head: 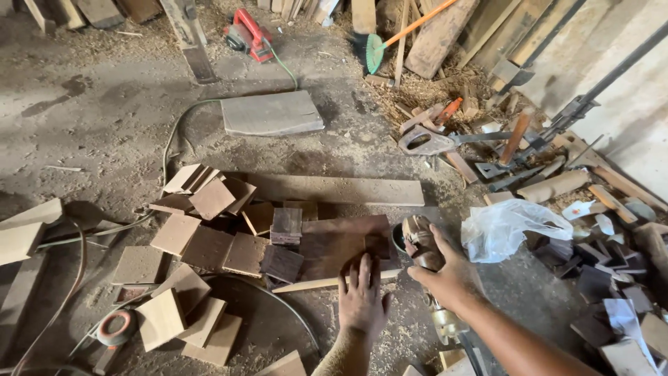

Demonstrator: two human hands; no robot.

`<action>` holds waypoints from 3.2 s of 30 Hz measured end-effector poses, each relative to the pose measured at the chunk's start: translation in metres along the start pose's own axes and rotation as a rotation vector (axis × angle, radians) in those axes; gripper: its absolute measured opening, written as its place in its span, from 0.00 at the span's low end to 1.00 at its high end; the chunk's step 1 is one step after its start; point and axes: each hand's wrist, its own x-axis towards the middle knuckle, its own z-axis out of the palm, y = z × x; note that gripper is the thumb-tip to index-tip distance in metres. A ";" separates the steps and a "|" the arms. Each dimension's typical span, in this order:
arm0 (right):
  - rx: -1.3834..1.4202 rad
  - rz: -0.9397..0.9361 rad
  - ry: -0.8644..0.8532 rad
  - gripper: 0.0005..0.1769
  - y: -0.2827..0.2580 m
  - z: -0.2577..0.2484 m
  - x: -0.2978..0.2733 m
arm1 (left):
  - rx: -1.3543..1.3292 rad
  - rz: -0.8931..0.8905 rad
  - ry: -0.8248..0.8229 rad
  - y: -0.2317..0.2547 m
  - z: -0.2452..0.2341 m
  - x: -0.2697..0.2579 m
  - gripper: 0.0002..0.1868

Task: Sanding the edges and surfaces of a wooden block using a handheld angle grinder

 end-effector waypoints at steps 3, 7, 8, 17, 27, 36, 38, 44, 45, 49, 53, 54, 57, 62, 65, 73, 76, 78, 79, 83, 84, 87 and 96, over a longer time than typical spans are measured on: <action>-0.005 -0.190 0.106 0.60 0.016 0.025 0.022 | -0.028 0.007 -0.122 -0.002 -0.015 0.003 0.44; 0.066 -0.164 0.028 0.59 0.002 0.030 0.018 | -0.042 0.004 -0.280 -0.002 -0.050 0.000 0.44; 0.086 -0.173 0.036 0.59 0.004 0.034 0.021 | -0.029 0.009 -0.262 -0.001 -0.046 0.000 0.45; -0.039 -0.066 -0.072 0.60 -0.025 0.025 0.009 | -0.052 0.037 -0.288 -0.002 -0.050 -0.004 0.44; -0.149 -0.118 -0.069 0.58 -0.039 0.033 0.010 | -0.020 0.075 0.135 -0.007 0.000 -0.006 0.52; -0.161 -0.123 -0.107 0.59 -0.044 0.034 0.010 | 0.005 0.090 0.164 -0.009 0.007 -0.007 0.49; -0.172 -0.112 -0.108 0.58 -0.042 0.031 0.010 | -0.010 0.090 0.133 -0.010 0.008 -0.006 0.50; -0.053 -0.095 -0.110 0.59 -0.020 0.027 0.016 | 0.047 0.109 0.024 -0.011 0.001 -0.001 0.49; 0.007 -0.112 -0.093 0.60 -0.012 0.030 0.020 | 0.001 0.112 0.002 -0.010 -0.004 -0.001 0.48; -0.127 -0.139 -0.059 0.60 -0.003 0.016 0.014 | 0.017 0.120 -0.136 -0.013 -0.015 0.001 0.45; -0.158 -0.071 -0.025 0.60 0.014 0.009 0.016 | 0.004 0.128 -0.114 -0.013 -0.026 0.000 0.45; -0.171 -0.063 0.001 0.59 0.019 0.008 0.018 | -0.014 0.122 -0.128 -0.013 -0.034 0.000 0.45; -0.026 0.010 -0.072 0.60 0.032 -0.006 0.013 | -0.260 -0.004 -0.043 -0.008 -0.033 0.003 0.33; -0.003 0.055 -0.009 0.62 0.050 -0.023 0.004 | -0.384 -0.215 -0.051 -0.017 -0.058 0.043 0.26; 0.100 0.034 -0.017 0.63 0.066 -0.023 0.003 | -0.408 -0.271 -0.236 -0.021 -0.084 0.058 0.38; 0.260 -0.044 0.028 0.63 0.090 -0.014 0.008 | -0.391 -0.146 -0.130 -0.024 -0.061 0.077 0.29; 0.284 -0.086 0.042 0.62 0.082 -0.013 0.009 | -0.372 -0.079 0.289 -0.024 -0.051 0.070 0.09; 0.284 -0.007 0.020 0.63 0.068 -0.014 0.008 | -0.207 0.074 0.379 -0.026 -0.037 0.064 0.10; 0.285 -0.009 0.017 0.63 0.065 -0.013 0.007 | -0.203 0.071 0.378 -0.026 -0.033 0.056 0.10; 0.296 0.020 -0.010 0.62 0.035 -0.015 -0.001 | -0.116 0.080 -0.075 -0.023 -0.023 0.029 0.27; 0.242 0.059 -0.056 0.62 0.024 -0.018 -0.005 | -0.053 0.066 -0.158 -0.021 -0.021 0.022 0.32; 0.156 0.064 -0.094 0.61 0.007 -0.013 -0.007 | -0.041 0.049 -0.043 -0.017 -0.007 0.015 0.34; -0.034 -0.066 -0.050 0.60 -0.020 0.011 0.006 | 0.198 -0.019 0.743 -0.005 0.028 0.015 0.57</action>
